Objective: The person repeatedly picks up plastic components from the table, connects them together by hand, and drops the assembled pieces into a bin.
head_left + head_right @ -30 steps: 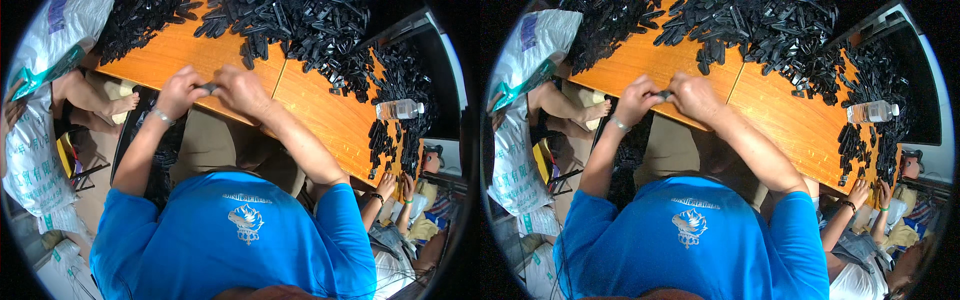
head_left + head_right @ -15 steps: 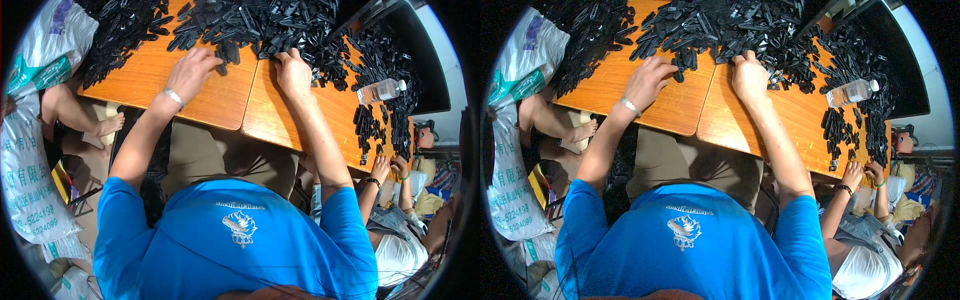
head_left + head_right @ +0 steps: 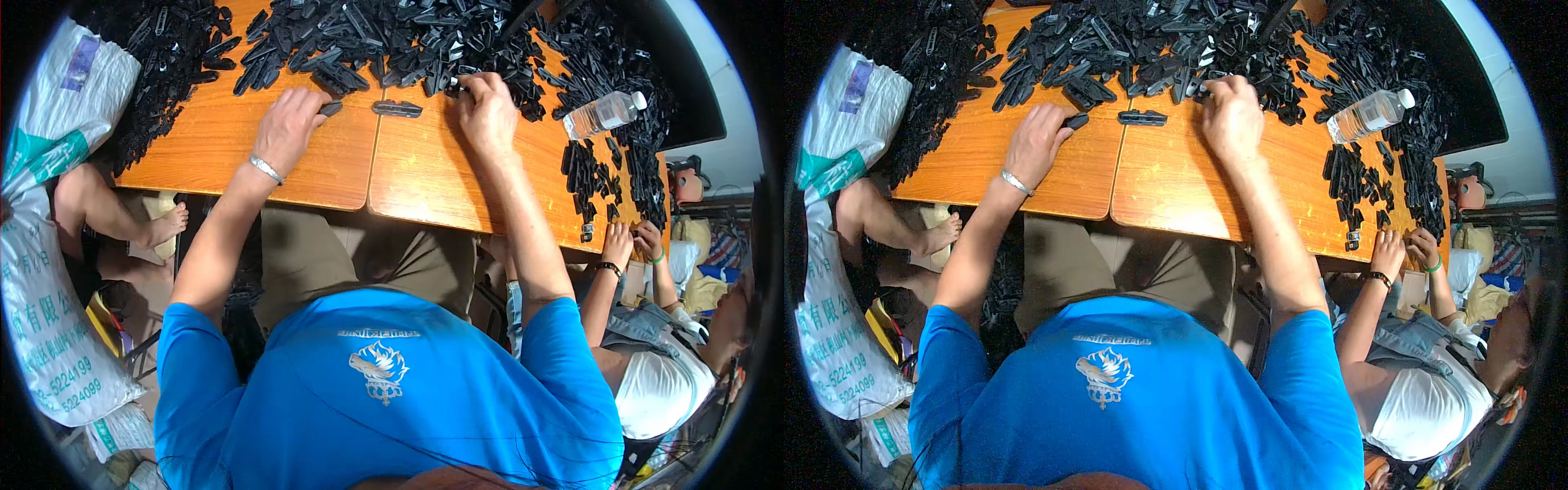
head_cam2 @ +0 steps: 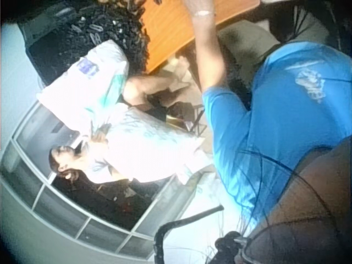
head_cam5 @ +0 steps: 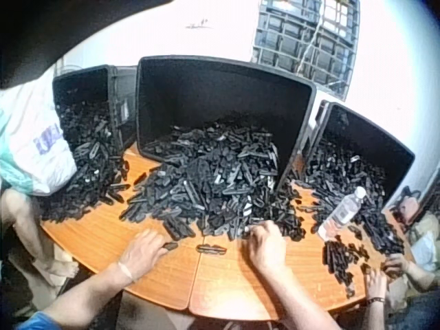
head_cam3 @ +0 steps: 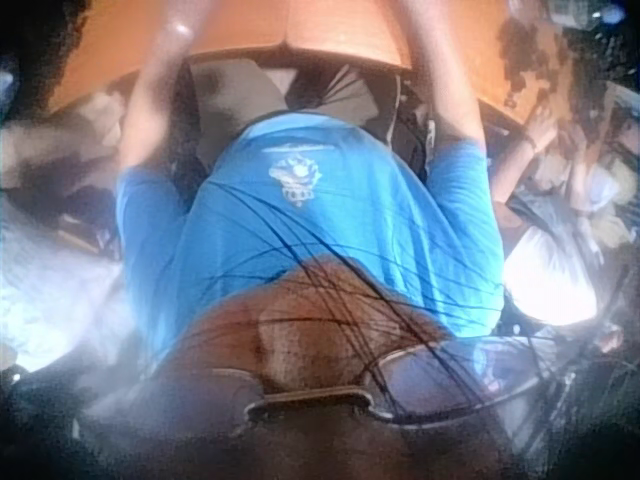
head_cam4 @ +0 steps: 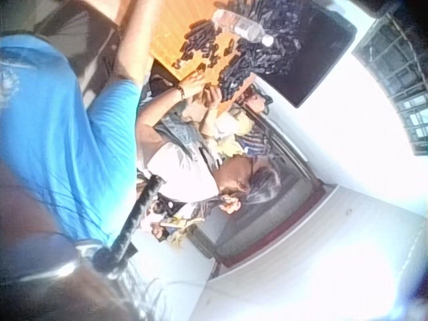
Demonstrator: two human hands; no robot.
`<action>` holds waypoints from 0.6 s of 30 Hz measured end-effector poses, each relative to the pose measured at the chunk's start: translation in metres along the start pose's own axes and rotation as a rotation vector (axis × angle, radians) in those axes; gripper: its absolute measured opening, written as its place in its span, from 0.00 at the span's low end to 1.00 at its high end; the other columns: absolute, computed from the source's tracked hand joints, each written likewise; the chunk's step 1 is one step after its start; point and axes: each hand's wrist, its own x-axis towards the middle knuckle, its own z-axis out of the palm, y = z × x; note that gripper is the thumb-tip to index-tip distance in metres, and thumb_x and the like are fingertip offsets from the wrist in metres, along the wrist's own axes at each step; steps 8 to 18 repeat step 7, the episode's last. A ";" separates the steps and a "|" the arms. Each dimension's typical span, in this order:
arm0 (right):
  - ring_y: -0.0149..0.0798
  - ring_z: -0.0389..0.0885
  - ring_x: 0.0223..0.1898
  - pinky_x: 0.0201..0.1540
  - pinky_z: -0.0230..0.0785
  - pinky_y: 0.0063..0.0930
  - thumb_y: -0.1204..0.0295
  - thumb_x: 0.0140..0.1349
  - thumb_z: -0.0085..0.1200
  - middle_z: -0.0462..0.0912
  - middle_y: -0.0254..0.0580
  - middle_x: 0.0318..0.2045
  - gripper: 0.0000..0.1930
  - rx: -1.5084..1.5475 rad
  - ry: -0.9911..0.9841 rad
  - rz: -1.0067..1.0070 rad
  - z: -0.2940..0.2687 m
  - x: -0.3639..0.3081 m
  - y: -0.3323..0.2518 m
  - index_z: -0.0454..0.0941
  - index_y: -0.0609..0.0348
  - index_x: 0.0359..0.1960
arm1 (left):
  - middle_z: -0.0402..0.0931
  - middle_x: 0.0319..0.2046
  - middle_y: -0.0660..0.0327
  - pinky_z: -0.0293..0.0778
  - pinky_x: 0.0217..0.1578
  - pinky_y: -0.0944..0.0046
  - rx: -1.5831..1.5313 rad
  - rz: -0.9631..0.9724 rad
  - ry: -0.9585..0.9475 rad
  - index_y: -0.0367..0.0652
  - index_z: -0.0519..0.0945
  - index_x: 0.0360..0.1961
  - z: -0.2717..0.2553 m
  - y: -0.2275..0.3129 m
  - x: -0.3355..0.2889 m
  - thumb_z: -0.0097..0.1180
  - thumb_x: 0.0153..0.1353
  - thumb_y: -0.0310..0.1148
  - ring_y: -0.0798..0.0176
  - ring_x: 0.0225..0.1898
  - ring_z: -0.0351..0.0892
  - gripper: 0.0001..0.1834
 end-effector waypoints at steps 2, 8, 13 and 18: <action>0.55 0.83 0.51 0.54 0.80 0.46 0.75 0.61 0.66 0.84 0.46 0.50 0.14 -0.132 -0.064 0.028 0.002 0.002 0.020 0.89 0.53 0.49 | 0.79 0.45 0.52 0.76 0.51 0.48 -0.039 -0.001 0.007 0.42 0.82 0.53 0.001 0.011 -0.005 0.65 0.66 0.25 0.44 0.51 0.79 0.15; 0.56 0.84 0.52 0.54 0.80 0.47 0.77 0.60 0.62 0.83 0.47 0.51 0.16 -0.099 -0.215 -0.054 0.022 -0.008 0.015 0.89 0.53 0.50 | 0.80 0.49 0.51 0.77 0.53 0.49 -0.192 -0.035 0.038 0.42 0.83 0.56 0.007 0.028 -0.023 0.62 0.68 0.23 0.44 0.53 0.80 0.15; 0.56 0.84 0.52 0.54 0.80 0.47 0.77 0.60 0.62 0.83 0.47 0.51 0.16 -0.099 -0.215 -0.054 0.022 -0.008 0.015 0.89 0.53 0.50 | 0.80 0.49 0.51 0.77 0.53 0.49 -0.192 -0.035 0.038 0.42 0.83 0.56 0.007 0.028 -0.023 0.62 0.68 0.23 0.44 0.53 0.80 0.15; 0.56 0.84 0.52 0.54 0.80 0.47 0.77 0.60 0.62 0.83 0.47 0.51 0.16 -0.099 -0.215 -0.054 0.022 -0.008 0.015 0.89 0.53 0.50 | 0.80 0.49 0.51 0.77 0.53 0.49 -0.192 -0.035 0.038 0.42 0.83 0.56 0.007 0.028 -0.023 0.62 0.68 0.23 0.44 0.53 0.80 0.15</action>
